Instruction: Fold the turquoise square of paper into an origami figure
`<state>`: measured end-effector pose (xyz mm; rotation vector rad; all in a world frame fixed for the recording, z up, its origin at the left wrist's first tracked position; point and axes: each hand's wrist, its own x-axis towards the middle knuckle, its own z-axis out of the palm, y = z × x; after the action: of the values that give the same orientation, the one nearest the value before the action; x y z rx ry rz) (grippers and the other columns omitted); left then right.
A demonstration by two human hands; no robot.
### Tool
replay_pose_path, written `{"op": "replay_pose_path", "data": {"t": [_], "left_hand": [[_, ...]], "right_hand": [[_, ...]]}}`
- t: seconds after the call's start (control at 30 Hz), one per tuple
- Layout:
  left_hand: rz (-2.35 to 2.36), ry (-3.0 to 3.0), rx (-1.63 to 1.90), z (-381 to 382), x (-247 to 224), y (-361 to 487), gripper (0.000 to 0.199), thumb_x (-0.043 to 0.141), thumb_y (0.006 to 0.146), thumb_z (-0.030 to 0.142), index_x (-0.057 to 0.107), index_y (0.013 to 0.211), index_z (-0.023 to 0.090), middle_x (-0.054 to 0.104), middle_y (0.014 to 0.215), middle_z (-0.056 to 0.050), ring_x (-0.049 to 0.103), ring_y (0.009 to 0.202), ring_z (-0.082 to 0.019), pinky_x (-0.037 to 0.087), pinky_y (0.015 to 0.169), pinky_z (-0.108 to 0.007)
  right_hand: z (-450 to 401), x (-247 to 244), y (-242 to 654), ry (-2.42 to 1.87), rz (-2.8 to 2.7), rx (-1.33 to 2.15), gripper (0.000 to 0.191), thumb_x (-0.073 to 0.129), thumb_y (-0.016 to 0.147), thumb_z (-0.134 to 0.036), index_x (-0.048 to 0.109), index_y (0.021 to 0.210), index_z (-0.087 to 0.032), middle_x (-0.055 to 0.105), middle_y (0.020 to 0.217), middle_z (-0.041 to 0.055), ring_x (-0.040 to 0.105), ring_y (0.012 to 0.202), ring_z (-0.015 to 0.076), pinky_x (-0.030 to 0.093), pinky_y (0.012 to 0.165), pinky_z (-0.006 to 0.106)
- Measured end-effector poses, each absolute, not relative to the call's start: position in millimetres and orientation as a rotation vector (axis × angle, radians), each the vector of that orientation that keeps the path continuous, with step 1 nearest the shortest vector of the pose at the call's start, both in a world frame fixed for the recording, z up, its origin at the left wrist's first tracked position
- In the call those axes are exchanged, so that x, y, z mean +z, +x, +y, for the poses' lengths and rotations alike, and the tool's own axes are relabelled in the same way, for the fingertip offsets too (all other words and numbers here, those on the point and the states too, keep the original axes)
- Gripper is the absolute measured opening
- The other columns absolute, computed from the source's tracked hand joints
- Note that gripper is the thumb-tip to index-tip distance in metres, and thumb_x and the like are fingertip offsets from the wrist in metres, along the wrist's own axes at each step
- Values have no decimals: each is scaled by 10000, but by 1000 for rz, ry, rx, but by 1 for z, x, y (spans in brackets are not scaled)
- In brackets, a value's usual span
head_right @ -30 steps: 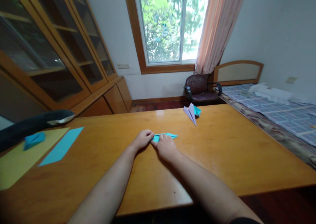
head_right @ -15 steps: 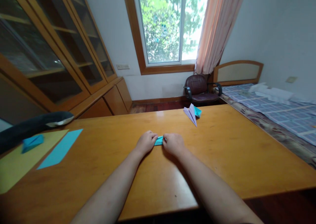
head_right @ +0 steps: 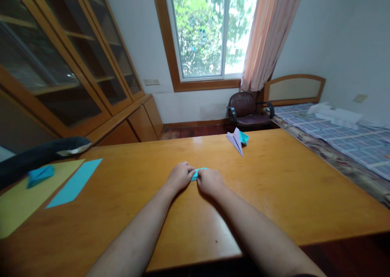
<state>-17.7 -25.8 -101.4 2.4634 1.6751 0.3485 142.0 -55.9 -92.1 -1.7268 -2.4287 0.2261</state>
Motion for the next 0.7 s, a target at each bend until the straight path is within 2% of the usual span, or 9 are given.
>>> {"op": "replay_pose_path", "data": {"t": [0.2,0.37,0.5,0.7], "left_hand": [[1616,2293,538,-27,-99,-19,216,520,810,304,714,836,212,683,862,-62,582,811,-184,395,703,-274],[1559,1892,964,-24,-102,-18,173,573,761,286,701,779,171,693,770,-48,599,700,-163,430,647,-257],[1466,1540,1292,-20,-105,-11,173,598,737,300,662,756,141,663,700,-41,584,635,-147,449,611,-245],[1231,1152,1522,-19,-112,8,183,628,703,299,571,783,145,609,698,-15,578,635,-121,453,582,-211]], "right_hand": [[-52,-99,145,-1673,-2296,246,189,482,831,-320,646,812,-227,700,830,43,612,723,175,336,588,256],[-42,-108,150,-1604,-1971,369,119,546,777,-310,577,735,-203,640,677,16,554,612,147,318,548,246],[-31,-115,148,-1478,-1620,602,147,560,742,-318,488,688,-203,564,599,-15,510,551,133,355,535,241],[-26,-120,134,-1135,-1270,1110,242,588,702,-414,452,719,-214,530,559,-37,491,482,128,382,458,243]]}}
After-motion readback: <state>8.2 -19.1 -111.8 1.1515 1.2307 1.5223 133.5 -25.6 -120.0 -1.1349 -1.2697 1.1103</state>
